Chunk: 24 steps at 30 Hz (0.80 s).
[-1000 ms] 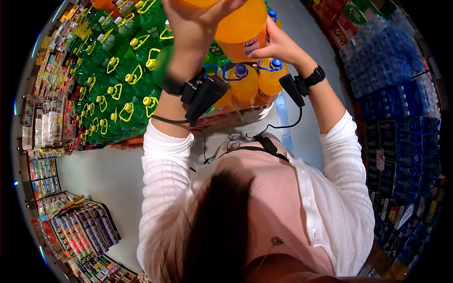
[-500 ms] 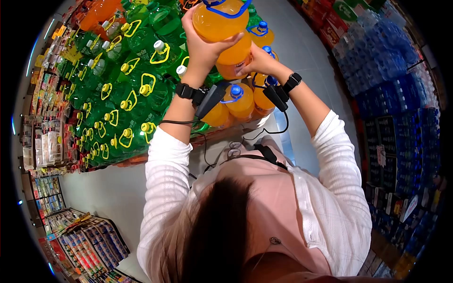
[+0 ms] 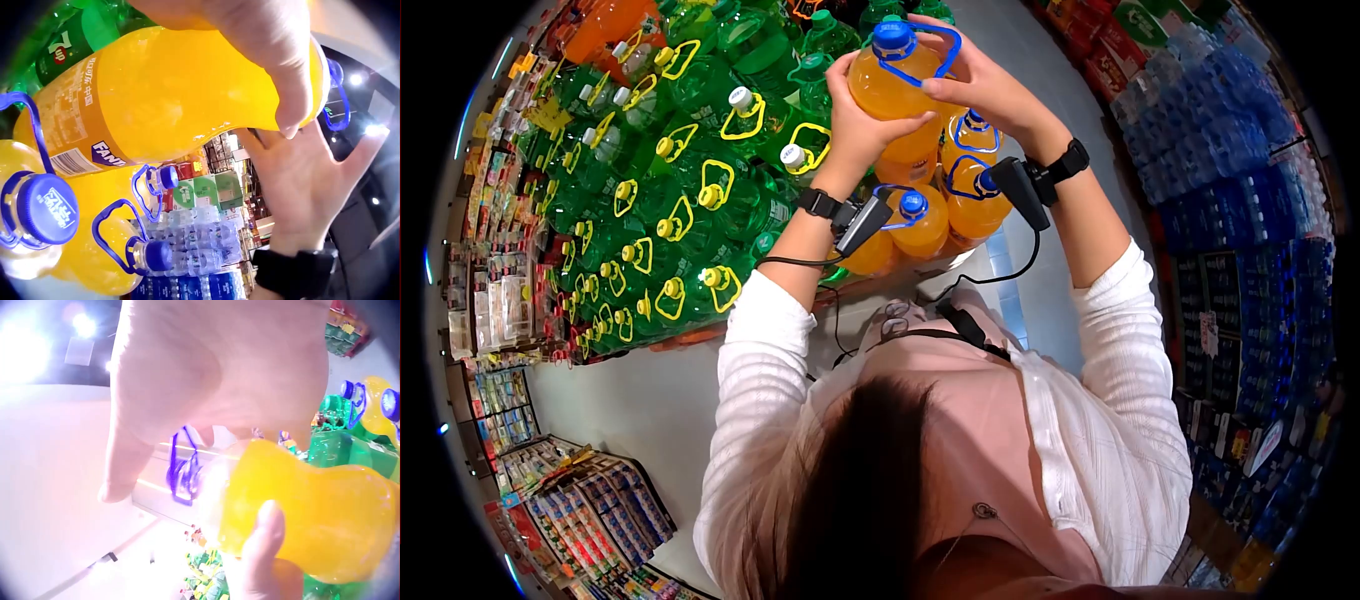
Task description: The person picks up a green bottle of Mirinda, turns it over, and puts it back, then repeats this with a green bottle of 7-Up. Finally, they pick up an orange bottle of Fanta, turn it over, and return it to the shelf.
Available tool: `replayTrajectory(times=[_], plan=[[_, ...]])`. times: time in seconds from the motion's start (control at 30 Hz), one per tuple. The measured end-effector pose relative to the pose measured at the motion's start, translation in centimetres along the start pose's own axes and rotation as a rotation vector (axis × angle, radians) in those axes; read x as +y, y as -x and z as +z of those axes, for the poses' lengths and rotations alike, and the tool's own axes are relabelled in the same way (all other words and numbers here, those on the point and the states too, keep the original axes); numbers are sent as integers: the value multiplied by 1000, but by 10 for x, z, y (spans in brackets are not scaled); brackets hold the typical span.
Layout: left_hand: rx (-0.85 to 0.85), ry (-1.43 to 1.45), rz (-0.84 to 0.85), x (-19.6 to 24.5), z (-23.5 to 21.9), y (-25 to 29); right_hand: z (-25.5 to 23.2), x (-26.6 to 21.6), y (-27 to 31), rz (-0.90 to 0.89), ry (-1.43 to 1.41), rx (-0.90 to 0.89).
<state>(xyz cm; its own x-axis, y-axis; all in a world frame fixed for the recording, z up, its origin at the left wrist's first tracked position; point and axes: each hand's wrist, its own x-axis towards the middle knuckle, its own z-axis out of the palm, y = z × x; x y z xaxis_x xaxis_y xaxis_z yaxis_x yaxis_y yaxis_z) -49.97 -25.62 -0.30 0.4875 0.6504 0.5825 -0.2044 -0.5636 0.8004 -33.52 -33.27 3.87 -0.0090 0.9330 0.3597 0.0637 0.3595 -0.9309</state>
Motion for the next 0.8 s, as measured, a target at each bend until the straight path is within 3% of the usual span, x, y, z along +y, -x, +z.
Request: replayTrajectory(times=[0.17,0.3,0.5,0.67,0.8], plan=[[-38,-100,-11,-25,-2,6,18,5,-12,-54,121,90],[-62,-42,-107,-18,-2,9,19,26,-14,-33,-21,134],[-101,-335,-139,-10,-6,7,16,41,-15,-41,-53,130],[-169,-443,-262,-13,-9,14,20,66,-14,-49,63,133],[-197,-471,-316,-15,-8,19,24,72,-9,-2,-40,138]])
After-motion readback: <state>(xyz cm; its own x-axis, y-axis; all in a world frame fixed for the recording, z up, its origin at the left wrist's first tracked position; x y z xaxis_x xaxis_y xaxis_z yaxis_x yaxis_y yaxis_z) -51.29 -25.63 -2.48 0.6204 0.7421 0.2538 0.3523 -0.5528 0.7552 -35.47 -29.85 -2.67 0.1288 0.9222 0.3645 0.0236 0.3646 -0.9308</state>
